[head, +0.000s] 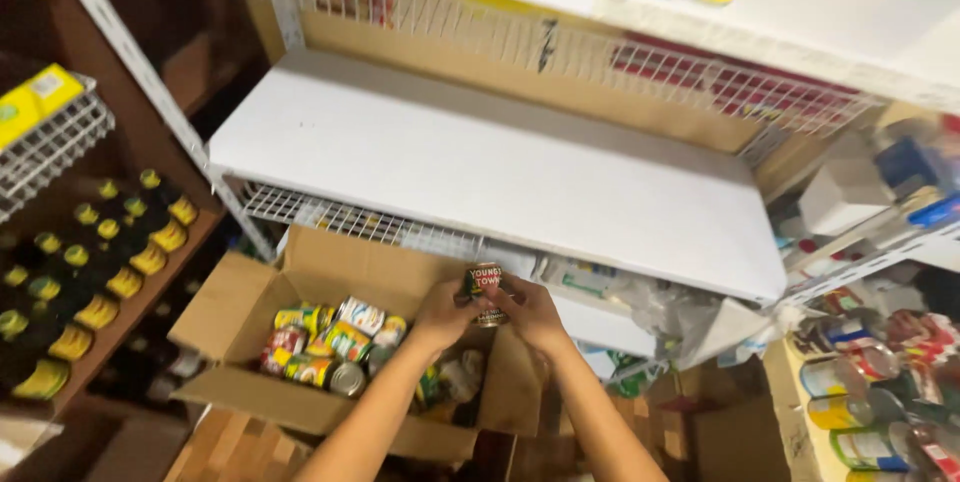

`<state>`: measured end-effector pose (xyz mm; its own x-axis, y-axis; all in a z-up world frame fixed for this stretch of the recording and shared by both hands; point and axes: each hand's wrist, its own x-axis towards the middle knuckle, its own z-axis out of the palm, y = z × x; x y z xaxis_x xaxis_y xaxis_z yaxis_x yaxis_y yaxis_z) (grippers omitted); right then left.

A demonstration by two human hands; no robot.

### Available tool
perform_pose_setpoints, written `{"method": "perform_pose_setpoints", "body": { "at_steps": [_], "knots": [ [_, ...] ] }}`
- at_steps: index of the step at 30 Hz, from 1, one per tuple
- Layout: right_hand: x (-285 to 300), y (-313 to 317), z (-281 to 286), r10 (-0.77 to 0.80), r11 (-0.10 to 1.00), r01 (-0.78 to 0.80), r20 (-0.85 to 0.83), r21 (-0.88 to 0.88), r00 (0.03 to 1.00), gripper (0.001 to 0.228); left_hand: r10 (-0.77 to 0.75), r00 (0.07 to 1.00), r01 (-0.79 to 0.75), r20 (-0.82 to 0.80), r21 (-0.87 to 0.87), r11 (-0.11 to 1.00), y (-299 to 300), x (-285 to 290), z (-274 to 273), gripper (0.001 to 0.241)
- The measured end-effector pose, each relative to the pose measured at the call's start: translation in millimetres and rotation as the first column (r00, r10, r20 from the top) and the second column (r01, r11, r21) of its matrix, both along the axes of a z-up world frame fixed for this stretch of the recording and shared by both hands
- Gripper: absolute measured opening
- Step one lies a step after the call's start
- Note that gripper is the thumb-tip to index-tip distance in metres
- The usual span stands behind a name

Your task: The recorder is taking various canned goods from a cardboard box and organizing them neatly on a metal shelving unit.

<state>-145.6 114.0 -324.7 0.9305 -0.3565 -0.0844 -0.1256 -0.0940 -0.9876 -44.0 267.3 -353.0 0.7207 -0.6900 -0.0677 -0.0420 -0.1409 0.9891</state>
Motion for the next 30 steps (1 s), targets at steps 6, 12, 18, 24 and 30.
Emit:
{"method": "perform_pose_setpoints", "body": {
  "at_steps": [6,12,18,24,30],
  "knots": [
    [-12.4,-53.5,84.3,-0.084,0.995,0.073,0.165,0.071,0.983,0.050,-0.213,0.976,0.215,0.054,-0.428,0.878,-58.8,-2.1,101.4,0.045],
    [-23.3,-109.5,185.2,-0.170,0.943,0.266,0.395,-0.202,0.903,0.052,-0.180,0.946,0.266,0.270,-0.324,0.908,-132.8,0.7,210.8,0.047],
    [-29.7,-152.6,260.7,-0.187,0.914,0.337,0.501,-0.227,0.845,0.052,-0.092,0.901,0.269,0.425,-0.377,0.886,-193.5,2.2,281.7,0.046],
    [-20.9,-188.6,311.9,-0.155,0.877,0.396,0.618,-0.274,0.771,0.052,0.081,0.783,0.130,0.616,-0.290,0.948,-235.8,5.9,339.9,0.042],
    [-10.9,-213.6,338.9,-0.136,0.770,0.504,0.670,-0.392,0.730,0.056,0.279,0.721,0.038,0.634,-0.439,0.898,-266.2,5.0,363.7,0.053]
  ]
}}
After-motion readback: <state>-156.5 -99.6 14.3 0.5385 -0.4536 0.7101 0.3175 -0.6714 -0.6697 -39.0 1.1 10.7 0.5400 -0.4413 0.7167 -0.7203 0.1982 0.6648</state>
